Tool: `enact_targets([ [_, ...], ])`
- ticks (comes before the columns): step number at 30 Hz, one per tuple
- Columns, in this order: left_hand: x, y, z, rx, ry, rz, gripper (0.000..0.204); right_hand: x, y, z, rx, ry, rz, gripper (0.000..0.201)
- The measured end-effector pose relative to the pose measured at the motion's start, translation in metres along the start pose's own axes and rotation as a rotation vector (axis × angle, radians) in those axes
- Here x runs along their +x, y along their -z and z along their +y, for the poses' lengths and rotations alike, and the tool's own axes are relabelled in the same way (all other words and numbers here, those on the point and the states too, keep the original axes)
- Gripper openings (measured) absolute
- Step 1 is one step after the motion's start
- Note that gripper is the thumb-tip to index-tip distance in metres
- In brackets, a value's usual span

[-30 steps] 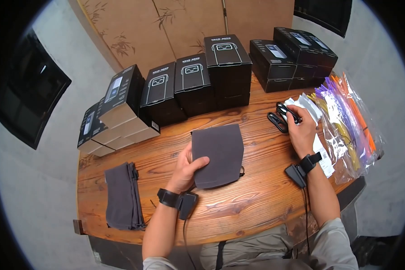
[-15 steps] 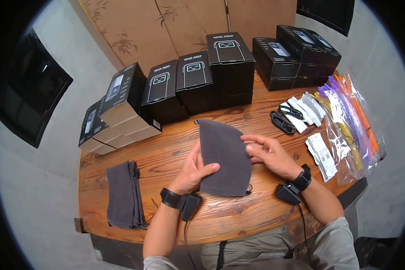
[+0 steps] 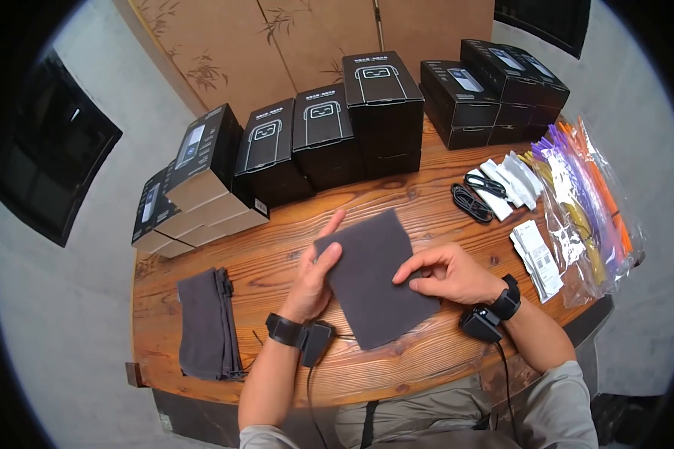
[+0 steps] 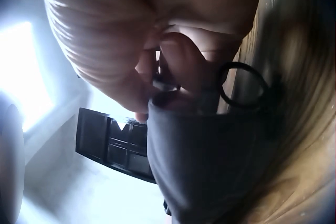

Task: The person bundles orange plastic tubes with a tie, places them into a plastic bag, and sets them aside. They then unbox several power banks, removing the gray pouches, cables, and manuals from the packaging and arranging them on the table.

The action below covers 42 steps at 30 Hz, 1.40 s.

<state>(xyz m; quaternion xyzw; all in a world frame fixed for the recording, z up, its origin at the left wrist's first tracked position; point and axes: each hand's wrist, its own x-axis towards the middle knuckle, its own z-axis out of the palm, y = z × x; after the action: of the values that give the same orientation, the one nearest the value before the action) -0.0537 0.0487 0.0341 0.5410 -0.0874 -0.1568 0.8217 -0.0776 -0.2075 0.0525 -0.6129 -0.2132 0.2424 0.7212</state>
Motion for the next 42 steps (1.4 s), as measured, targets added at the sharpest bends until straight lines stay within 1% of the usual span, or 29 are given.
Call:
enact_targets([
  [1,0.001,0.001,0.000,-0.006,-0.010,0.032,0.064,0.001,0.000,0.003,0.010,-0.016,-0.027,0.023],
  [2,0.001,0.002,-0.001,-0.012,-0.021,0.065,0.061,0.001,0.001,0.004,0.006,-0.025,-0.056,0.032],
  [5,0.003,0.004,-0.002,-0.044,-0.058,0.142,0.052,0.004,-0.007,0.003,0.183,-0.049,-0.003,0.049],
  [8,0.004,0.006,-0.003,-0.058,-0.084,0.184,0.049,0.005,-0.004,0.011,0.170,-0.021,0.017,0.063],
  [11,0.004,0.006,-0.001,-0.086,-0.110,0.218,0.044,0.005,-0.006,0.006,0.158,-0.068,0.014,0.063],
  [14,0.005,0.007,-0.001,-0.129,-0.140,0.246,0.040,0.004,-0.003,0.002,-0.080,-0.109,-0.141,0.058],
  [17,0.005,0.008,-0.001,-0.147,-0.167,0.276,0.039,0.002,-0.006,0.007,0.050,-0.249,-0.104,0.049],
  [20,0.007,0.007,-0.002,-0.167,-0.196,0.321,0.040,0.000,-0.005,0.004,0.133,-0.294,-0.113,0.042],
  [23,0.009,0.007,-0.001,-0.187,-0.183,0.329,0.043,0.001,-0.007,-0.004,0.128,-0.366,-0.036,0.038],
  [24,0.009,0.007,0.000,-0.191,-0.172,0.324,0.044,0.001,-0.006,-0.004,0.124,-0.361,-0.040,0.037],
  [26,0.007,0.004,0.004,-0.186,-0.100,0.303,0.045,0.002,-0.004,-0.001,0.117,-0.351,-0.047,0.036],
  [27,0.006,0.003,0.006,-0.183,-0.064,0.293,0.045,0.003,-0.004,0.001,0.131,-0.337,-0.016,0.036],
  [29,0.005,0.007,0.003,-0.116,0.036,0.212,0.044,0.005,-0.003,0.007,0.161,-0.310,0.045,0.035],
  [30,0.004,0.007,0.001,-0.082,0.085,0.171,0.043,0.006,-0.001,0.011,0.153,-0.275,0.027,0.037],
  [32,0.003,0.006,-0.001,0.030,0.067,0.113,0.041,0.007,0.002,0.017,0.137,-0.205,-0.009,0.039],
  [33,0.002,0.005,-0.002,0.086,0.058,0.085,0.040,0.007,0.001,0.017,0.127,-0.189,0.009,0.039],
  [36,0.001,0.006,-0.004,0.174,0.073,0.068,0.041,0.007,-0.001,0.017,0.096,-0.164,0.064,0.037],
  [38,0.001,0.006,-0.005,0.166,0.060,0.077,0.041,0.008,0.000,0.018,0.075,-0.174,0.098,0.038],
  [41,0.002,0.011,-0.011,0.136,0.055,0.106,0.042,0.008,0.003,0.013,-0.073,-0.202,0.173,0.038],
  [42,0.003,0.013,-0.012,0.127,0.052,0.125,0.043,0.009,0.002,0.022,-0.120,-0.156,0.264,0.037],
])
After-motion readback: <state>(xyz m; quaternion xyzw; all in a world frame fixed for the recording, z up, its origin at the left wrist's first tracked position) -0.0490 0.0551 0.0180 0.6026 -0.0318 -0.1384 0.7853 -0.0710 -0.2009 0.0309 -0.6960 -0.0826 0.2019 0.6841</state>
